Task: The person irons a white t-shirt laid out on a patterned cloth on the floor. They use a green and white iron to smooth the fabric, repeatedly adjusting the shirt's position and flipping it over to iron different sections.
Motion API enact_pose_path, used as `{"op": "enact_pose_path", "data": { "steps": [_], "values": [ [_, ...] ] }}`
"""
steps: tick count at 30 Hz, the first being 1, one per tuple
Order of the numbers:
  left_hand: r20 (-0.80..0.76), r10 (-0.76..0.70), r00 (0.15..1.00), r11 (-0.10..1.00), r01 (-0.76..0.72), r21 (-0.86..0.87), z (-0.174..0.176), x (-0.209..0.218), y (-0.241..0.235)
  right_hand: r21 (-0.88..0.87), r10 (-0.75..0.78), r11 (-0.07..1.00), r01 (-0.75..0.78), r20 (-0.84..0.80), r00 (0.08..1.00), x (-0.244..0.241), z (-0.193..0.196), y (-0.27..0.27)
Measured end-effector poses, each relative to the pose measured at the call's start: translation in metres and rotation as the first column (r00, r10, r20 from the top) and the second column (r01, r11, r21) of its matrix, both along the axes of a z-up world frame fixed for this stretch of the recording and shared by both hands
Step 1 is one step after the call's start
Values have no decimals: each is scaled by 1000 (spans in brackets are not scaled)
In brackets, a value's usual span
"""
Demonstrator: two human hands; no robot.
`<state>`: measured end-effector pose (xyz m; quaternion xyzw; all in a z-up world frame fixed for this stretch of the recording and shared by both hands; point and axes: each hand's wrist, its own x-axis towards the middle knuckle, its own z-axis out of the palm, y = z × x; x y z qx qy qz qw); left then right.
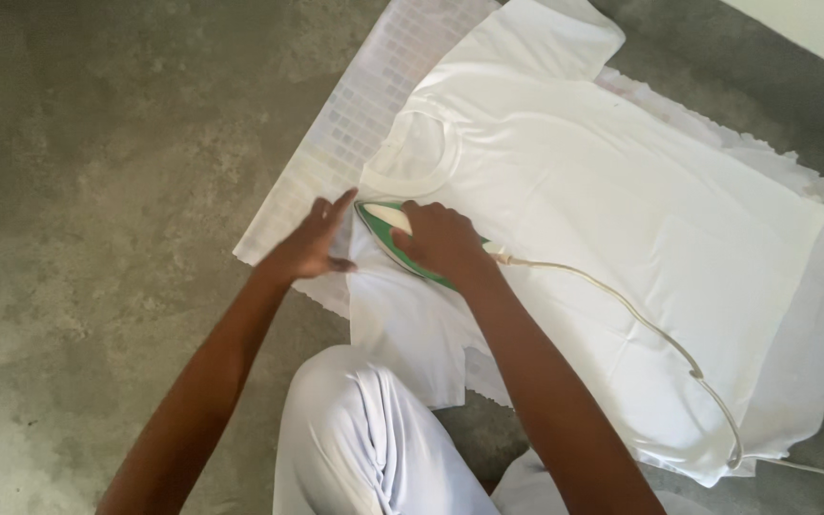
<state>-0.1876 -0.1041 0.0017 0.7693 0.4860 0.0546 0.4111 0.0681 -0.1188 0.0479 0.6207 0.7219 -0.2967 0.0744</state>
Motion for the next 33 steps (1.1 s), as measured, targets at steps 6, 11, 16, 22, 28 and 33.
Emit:
{"op": "enact_pose_path", "data": {
  "steps": [6, 11, 16, 22, 28, 33],
  "values": [
    [-35, -167, 985, 986, 168, 19, 10, -5, 34, -82, 166, 983, -165, 2, 986, -6, 30, -20],
    [-370, -158, 915, 986, 126, -109, 14, 11, 37, -49, 187, 982, -184, 69, 980, -3, 17, -21],
    [-486, -122, 865, 992, 119, -38, -8, 26, 41, -14, 218, 976, -218, 43, 975, -7, -2, -41],
    [-588, -73, 806, 988, 140, 69, -10, 43, 21, -107, 201, 975, -194, 56, 978, 41, 22, -92],
    [-653, -43, 756, 969, 190, 157, -36, 56, 31, -183, 87, 981, -63, 125, 988, 115, 26, -137],
    [-605, 59, 794, 932, 173, 318, 8, 107, 30, -227, -34, 971, 74, 174, 984, 166, 35, -165]
  ]
}}
